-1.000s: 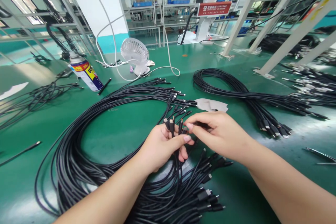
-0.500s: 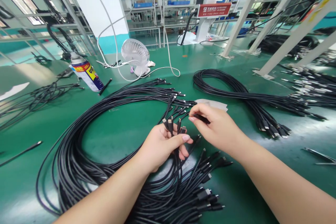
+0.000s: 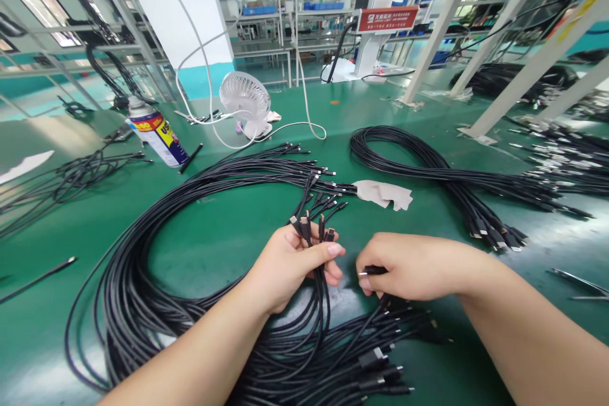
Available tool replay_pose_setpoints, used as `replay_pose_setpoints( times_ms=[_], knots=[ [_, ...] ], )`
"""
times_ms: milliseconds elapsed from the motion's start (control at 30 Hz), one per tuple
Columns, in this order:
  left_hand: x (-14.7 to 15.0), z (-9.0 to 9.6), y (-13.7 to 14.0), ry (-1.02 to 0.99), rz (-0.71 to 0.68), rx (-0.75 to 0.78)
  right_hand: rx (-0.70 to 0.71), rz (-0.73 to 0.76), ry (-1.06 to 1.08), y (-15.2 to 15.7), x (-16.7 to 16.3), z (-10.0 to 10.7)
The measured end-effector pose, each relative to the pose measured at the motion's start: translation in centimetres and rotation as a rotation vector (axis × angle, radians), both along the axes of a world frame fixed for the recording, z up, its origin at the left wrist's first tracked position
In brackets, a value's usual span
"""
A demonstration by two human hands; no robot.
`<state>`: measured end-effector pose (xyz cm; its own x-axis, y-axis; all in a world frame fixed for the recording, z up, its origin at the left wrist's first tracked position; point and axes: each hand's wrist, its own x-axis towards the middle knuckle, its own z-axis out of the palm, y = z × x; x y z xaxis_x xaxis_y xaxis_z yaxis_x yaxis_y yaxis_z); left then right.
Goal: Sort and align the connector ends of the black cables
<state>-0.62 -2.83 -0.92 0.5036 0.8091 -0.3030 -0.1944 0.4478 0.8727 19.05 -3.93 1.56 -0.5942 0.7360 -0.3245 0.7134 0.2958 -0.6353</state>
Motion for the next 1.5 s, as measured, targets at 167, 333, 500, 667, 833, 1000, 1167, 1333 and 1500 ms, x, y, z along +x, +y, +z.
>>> replay_pose_setpoints(
  times_ms=[167, 333, 500, 667, 833, 1000, 1167, 1333, 1500],
  knots=[
    [0.0, 0.0, 0.0, -0.007, -0.013, -0.019, 0.19, -0.203, 0.146, 0.6, 0.4, 0.0],
    [0.0, 0.0, -0.1, -0.015, -0.047, -0.027, 0.351, -0.402, 0.388, 0.3, -1.5, -0.2],
    [0.2, 0.0, -0.2, 0.008, -0.077, 0.018, 0.491, -0.36, 0.426, -0.2, -2.8, -0.7],
    [0.2, 0.0, -0.2, 0.033, -0.011, -0.006, 0.761, -0.416, 0.277, 0.6, -2.1, -1.2],
    [0.3, 0.2, -0.3, 0.047, 0.073, -0.002, 0.733, -0.515, 0.312, 1.0, -1.7, -1.2],
    [0.3, 0.1, -0.2, 0.029, 0.121, 0.024, 0.591, -0.531, 0.395, 0.4, -2.0, -0.6],
    [0.1, 0.0, -0.1, 0.009, 0.065, 0.0, 0.336, -0.383, 0.558, 0.1, -2.4, -0.4],
    [0.1, 0.3, -0.1, -0.035, 0.018, -0.066, 0.359, -0.378, 0.585, 0.4, -2.7, -0.9],
    [0.2, 0.3, -0.3, -0.084, 0.023, -0.057, 0.655, -0.409, 0.42, 0.2, -2.9, -0.7]
  ],
)
